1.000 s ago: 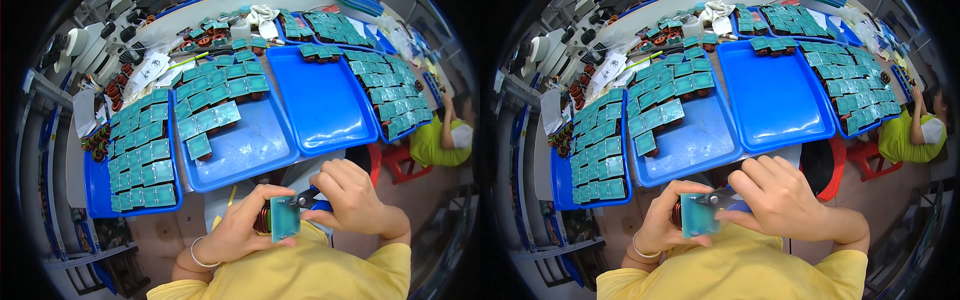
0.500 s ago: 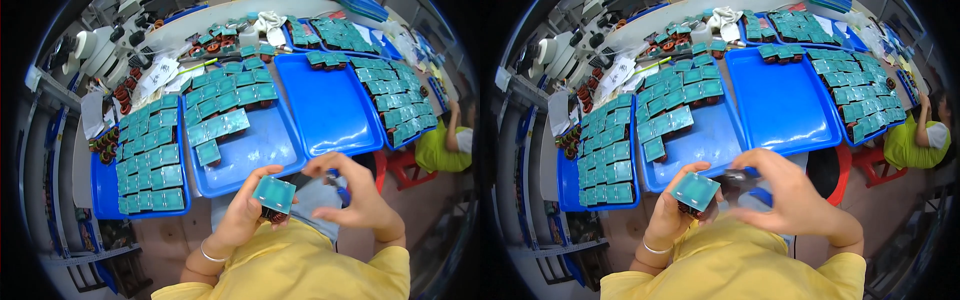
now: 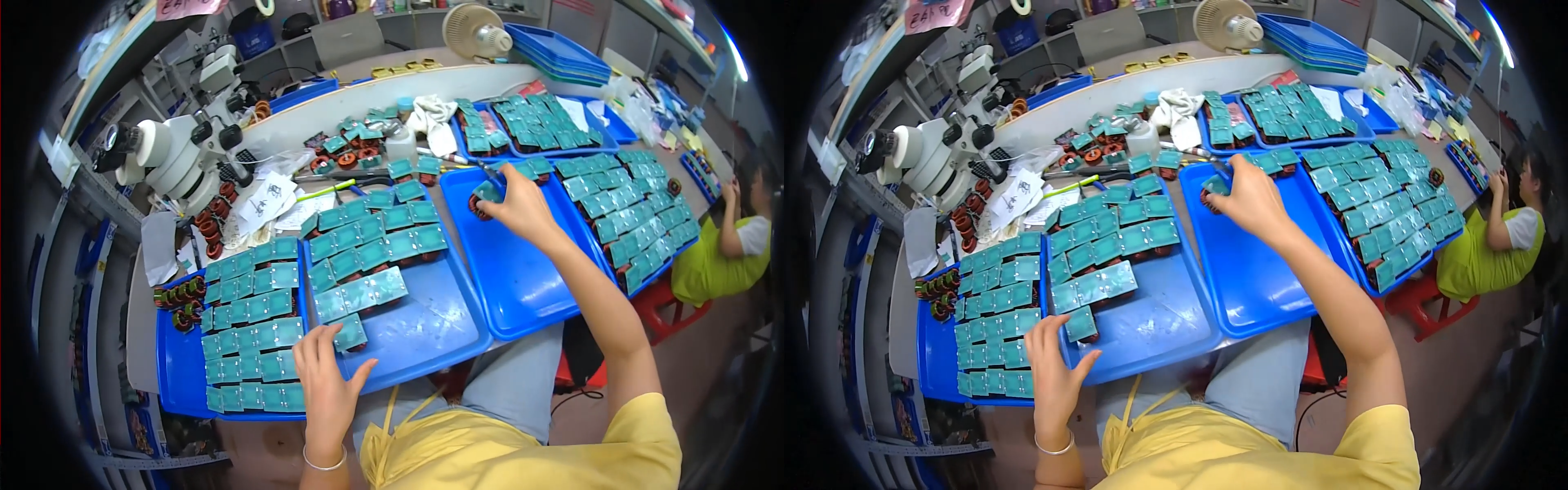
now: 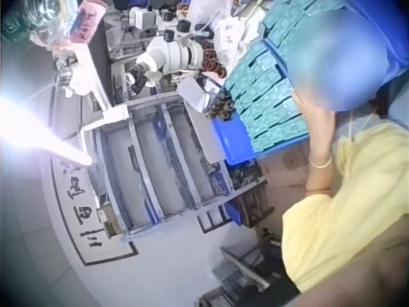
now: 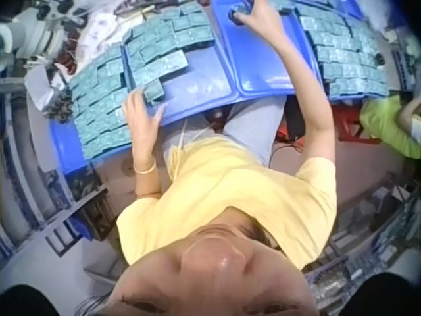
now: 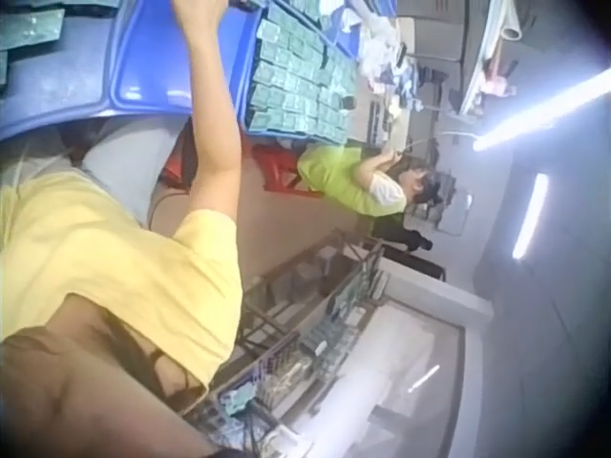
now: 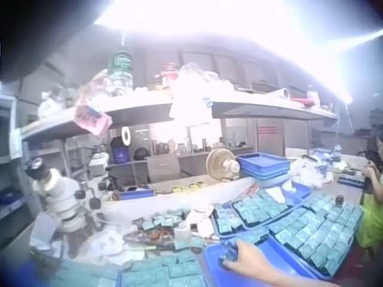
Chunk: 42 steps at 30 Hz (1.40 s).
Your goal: Trimming excess wire leads from inductor components using side cutters at a workbench.
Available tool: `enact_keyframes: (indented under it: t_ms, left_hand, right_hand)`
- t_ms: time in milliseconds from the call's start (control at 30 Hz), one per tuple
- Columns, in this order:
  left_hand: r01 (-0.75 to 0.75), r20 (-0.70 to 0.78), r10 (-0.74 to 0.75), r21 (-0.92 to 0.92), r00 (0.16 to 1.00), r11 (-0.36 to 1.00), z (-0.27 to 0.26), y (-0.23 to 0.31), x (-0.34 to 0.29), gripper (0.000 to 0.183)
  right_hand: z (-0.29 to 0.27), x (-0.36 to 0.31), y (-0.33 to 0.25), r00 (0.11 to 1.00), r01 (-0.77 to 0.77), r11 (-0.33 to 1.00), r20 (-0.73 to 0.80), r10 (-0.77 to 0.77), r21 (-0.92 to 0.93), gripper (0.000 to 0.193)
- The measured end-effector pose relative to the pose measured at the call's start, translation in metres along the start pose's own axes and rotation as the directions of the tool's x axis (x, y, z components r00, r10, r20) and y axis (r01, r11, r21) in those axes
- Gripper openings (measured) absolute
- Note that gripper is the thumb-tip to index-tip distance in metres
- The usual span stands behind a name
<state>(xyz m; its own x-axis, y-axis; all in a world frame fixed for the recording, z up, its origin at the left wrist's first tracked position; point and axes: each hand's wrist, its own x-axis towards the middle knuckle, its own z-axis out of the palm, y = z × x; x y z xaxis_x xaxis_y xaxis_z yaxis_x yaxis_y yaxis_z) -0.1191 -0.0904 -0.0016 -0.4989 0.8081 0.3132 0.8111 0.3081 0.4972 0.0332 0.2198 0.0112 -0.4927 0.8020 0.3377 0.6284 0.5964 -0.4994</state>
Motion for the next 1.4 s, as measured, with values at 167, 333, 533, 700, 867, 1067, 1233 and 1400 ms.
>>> enact_keyframes:
  t_ms: [167, 333, 533, 700, 867, 1067, 1233, 1400]
  left_hand:
    - [-0.039, 0.047, 0.03, 0.224, 0.998, 0.974, 0.005, -0.01, 0.003, 0.064]
    - [0.006, 0.019, -0.011, 0.244, 1.0, 0.97, 0.018, -0.016, 0.015, 0.063]
    - [-0.003, -0.03, 0.011, 0.267, 0.999, 0.964, 0.022, -0.026, 0.015, 0.059]
    - [-0.012, -0.019, 0.013, 0.034, 1.0, 0.999, 0.005, -0.02, 0.01, 0.054]
    - [0.151, 0.248, 0.062, -0.749, 0.967, 0.645, -0.006, -0.004, 0.015, 0.064]
    - [0.3, 0.376, 0.201, -0.896, 0.904, 0.327, -0.004, 0.025, 0.019, 0.07]
    - [0.373, 0.379, 0.115, -0.925, 0.918, 0.068, 0.009, 0.042, 0.003, 0.067]
    - [0.28, 0.281, 0.03, -0.96, 0.959, 0.019, 0.023, 0.052, -0.017, 0.041]
  right_hand:
    - [0.061, 0.059, 0.029, 0.972, 0.121, 0.919, -0.144, -0.187, -0.376, 0.045]
    - [0.089, 0.079, 0.041, 0.948, 0.034, 0.769, -0.223, -0.227, -0.638, 0.029]
    - [0.082, 0.075, 0.031, 0.984, 0.04, 0.806, -0.116, -0.134, -0.591, 0.047]
    - [0.05, 0.026, -0.012, 0.913, 0.346, 0.919, -0.159, -0.376, -0.188, 0.042]
    - [0.001, -0.078, -0.076, 0.715, -0.319, 0.638, 0.619, -0.323, 0.701, 0.029]
    - [-0.024, -0.144, -0.091, 0.611, -0.742, 0.142, 0.749, -0.257, 0.655, 0.043]
    - [-0.016, -0.167, -0.084, 0.782, -0.611, 0.132, 0.621, -0.051, 0.78, 0.047]
    - [-0.006, -0.179, -0.078, 0.955, -0.246, 0.216, 0.274, -0.113, 0.945, 0.05]
